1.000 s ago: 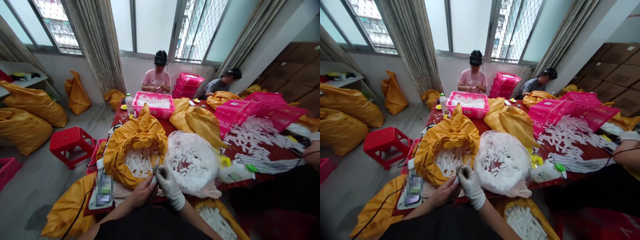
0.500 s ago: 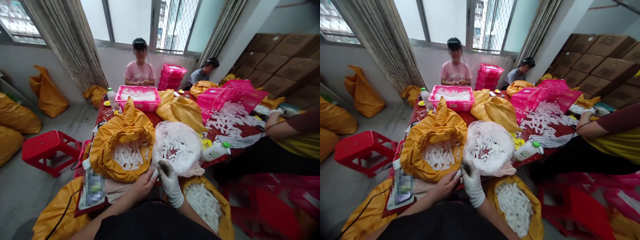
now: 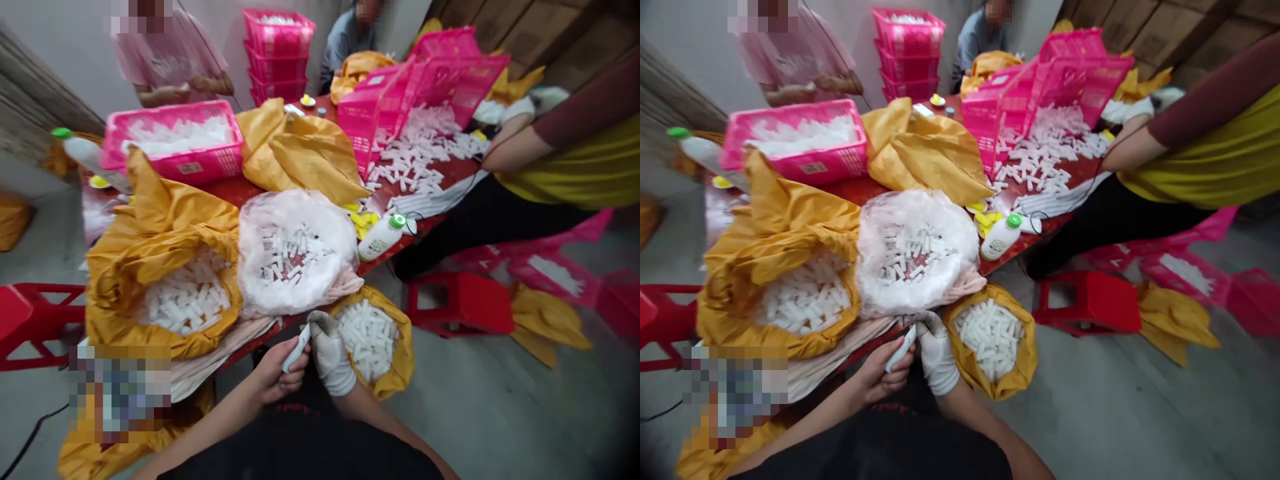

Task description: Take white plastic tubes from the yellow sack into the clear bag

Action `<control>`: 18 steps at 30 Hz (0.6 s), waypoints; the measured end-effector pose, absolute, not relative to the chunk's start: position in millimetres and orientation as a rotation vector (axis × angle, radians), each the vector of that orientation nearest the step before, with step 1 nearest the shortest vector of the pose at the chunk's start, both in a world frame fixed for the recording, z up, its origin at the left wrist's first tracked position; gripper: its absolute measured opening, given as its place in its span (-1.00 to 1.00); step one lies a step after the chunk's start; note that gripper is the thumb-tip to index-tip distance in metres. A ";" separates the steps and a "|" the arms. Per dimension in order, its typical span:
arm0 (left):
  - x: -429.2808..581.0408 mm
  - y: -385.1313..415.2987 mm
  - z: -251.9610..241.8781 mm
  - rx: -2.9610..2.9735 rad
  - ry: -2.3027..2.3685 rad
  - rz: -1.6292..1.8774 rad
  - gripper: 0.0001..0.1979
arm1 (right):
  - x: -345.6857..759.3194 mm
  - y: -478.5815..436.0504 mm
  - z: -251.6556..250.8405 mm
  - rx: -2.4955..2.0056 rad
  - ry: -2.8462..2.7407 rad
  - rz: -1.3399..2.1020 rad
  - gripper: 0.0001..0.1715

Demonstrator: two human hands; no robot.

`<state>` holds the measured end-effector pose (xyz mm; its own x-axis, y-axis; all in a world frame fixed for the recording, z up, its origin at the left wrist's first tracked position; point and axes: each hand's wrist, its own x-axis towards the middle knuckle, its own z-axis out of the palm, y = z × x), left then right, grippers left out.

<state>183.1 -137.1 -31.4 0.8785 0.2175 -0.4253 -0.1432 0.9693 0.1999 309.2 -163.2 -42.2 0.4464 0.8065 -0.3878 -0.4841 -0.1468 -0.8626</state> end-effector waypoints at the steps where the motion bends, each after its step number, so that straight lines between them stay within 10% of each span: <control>1: 191.5 -137.8 -38.3 0.110 0.435 0.155 -0.70 | 316.9 -167.9 -50.2 -1.292 -0.286 1.144 -0.77; 11: 277.2 -170.7 -132.2 0.135 0.614 -0.139 -0.47 | 365.8 -225.6 -116.2 -1.659 -0.266 0.984 -0.84; 18: 304.2 -175.4 -216.9 1.442 0.926 -0.236 -0.61 | 410.4 -265.4 -236.2 -2.207 -0.067 0.635 -0.58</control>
<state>304.2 -175.4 -216.9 0.6466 0.3824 -0.6601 0.6514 0.1735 0.7386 410.4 -265.4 -236.2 0.8714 0.2533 -0.4201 -0.1597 -0.6632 -0.7312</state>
